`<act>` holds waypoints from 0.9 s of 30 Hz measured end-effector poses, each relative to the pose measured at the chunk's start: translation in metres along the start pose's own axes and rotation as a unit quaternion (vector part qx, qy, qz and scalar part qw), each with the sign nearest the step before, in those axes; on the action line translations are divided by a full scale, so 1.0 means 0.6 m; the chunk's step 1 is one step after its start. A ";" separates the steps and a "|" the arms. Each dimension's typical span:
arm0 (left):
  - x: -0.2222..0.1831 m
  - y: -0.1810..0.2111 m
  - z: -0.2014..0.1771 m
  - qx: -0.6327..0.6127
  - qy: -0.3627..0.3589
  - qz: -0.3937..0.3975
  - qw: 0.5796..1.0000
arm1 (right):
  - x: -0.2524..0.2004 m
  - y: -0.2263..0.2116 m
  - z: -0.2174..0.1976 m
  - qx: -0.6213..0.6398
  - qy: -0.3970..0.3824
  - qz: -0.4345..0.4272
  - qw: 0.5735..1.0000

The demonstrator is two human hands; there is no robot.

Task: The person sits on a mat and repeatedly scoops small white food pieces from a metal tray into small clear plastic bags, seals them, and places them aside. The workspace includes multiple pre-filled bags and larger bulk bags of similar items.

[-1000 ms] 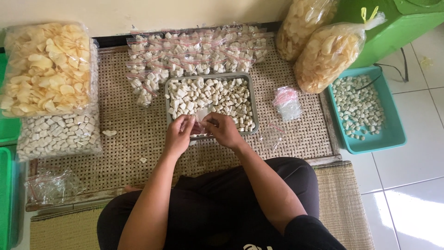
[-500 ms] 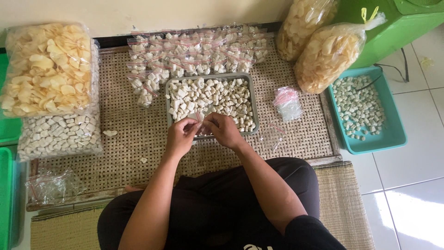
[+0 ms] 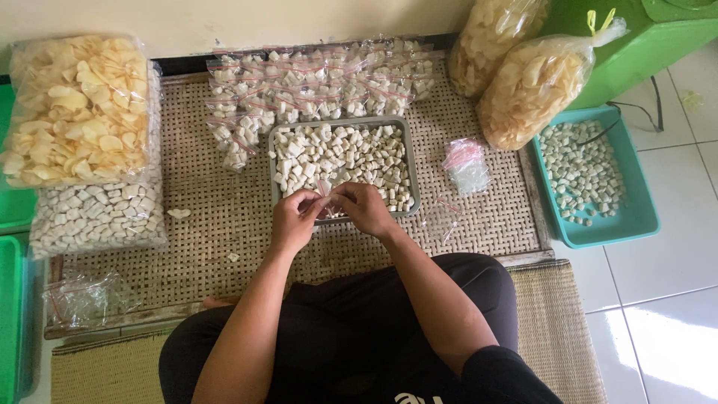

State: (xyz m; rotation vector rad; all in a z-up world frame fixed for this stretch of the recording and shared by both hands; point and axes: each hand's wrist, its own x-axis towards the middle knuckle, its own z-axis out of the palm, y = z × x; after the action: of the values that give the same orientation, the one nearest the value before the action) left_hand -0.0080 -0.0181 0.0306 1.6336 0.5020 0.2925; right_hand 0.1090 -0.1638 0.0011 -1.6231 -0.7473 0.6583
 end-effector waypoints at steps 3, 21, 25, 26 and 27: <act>0.005 -0.014 -0.003 0.016 -0.022 0.005 1.000 | 0.000 0.000 -0.001 0.002 -0.011 0.014 1.000; 0.022 -0.050 -0.022 0.137 0.014 -0.001 0.991 | 0.007 -0.008 -0.004 -0.031 0.053 0.050 0.997; 0.021 -0.053 -0.031 0.100 0.037 0.017 0.994 | 0.000 -0.027 -0.014 -0.032 0.079 0.028 0.996; 0.016 -0.040 -0.027 0.098 0.048 0.026 0.994 | -0.001 -0.024 -0.012 -0.033 0.085 0.032 0.995; 0.011 -0.028 -0.024 0.096 0.058 0.035 0.993 | -0.001 -0.022 -0.011 -0.035 0.090 0.036 0.995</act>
State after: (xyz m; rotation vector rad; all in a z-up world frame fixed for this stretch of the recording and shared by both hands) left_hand -0.0115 -0.0013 0.0152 1.8317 0.5772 0.4029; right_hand 0.1121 -0.1664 0.0151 -1.7545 -0.5871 0.5339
